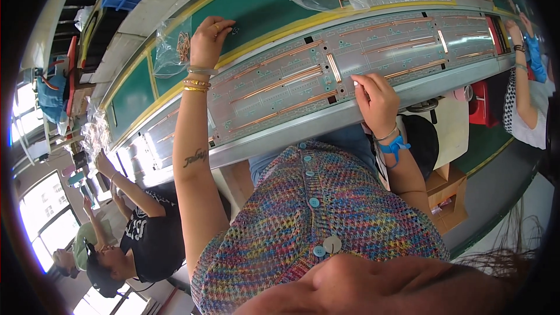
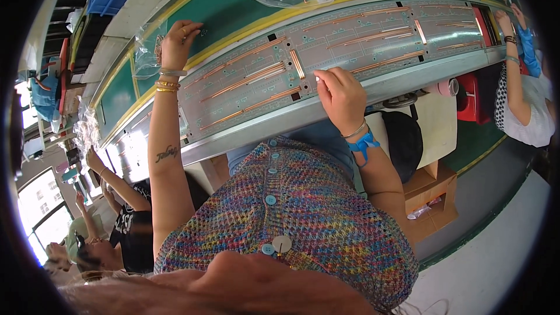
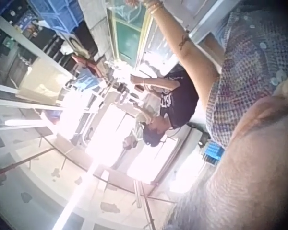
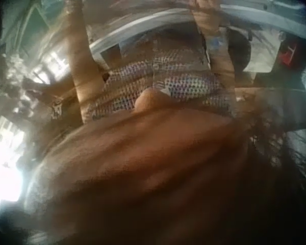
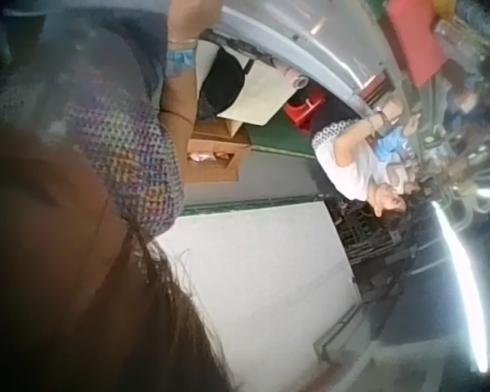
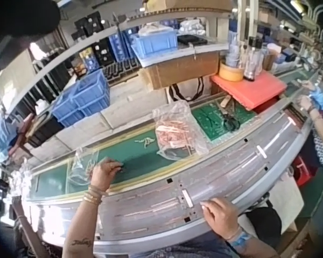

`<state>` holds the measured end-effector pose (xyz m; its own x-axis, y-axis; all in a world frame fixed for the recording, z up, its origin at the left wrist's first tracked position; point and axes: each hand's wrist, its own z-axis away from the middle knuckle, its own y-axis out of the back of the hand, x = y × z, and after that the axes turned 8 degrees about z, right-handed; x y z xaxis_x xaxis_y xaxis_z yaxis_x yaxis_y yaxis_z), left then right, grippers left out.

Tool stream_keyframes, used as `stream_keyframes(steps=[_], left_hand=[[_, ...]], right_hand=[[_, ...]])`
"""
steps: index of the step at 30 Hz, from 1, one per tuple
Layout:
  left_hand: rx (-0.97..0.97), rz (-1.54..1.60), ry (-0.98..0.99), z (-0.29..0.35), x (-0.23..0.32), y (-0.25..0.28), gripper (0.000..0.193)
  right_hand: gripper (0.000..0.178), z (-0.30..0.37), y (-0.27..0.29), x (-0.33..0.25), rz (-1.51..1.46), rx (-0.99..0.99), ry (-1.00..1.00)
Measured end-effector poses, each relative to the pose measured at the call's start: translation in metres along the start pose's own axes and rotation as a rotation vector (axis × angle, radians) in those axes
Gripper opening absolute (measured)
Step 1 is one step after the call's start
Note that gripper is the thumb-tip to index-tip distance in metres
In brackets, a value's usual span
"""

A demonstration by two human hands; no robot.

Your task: The person is assembling small electronic components onto a metal strip on an assembly line.

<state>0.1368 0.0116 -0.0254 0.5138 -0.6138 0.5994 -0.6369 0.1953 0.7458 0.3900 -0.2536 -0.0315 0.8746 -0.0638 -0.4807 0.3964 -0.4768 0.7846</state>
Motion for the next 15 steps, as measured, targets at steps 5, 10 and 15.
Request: stream_keyframes(steps=[5,10,15], left_hand=[[-0.163,-0.169,-0.215,-0.013,-0.001,0.002,0.01],[-0.288,-0.283,-0.241,-0.019,0.007,0.007,0.009],[-0.208,-0.206,-0.129,-0.013,0.011,0.01,0.007]], right_hand=[[0.013,0.0,-0.001,0.0,0.016,0.004,0.0],[0.014,0.001,-0.001,0.002,0.021,-0.001,0.011],[0.014,0.0,-0.002,0.001,0.012,0.012,0.015]])
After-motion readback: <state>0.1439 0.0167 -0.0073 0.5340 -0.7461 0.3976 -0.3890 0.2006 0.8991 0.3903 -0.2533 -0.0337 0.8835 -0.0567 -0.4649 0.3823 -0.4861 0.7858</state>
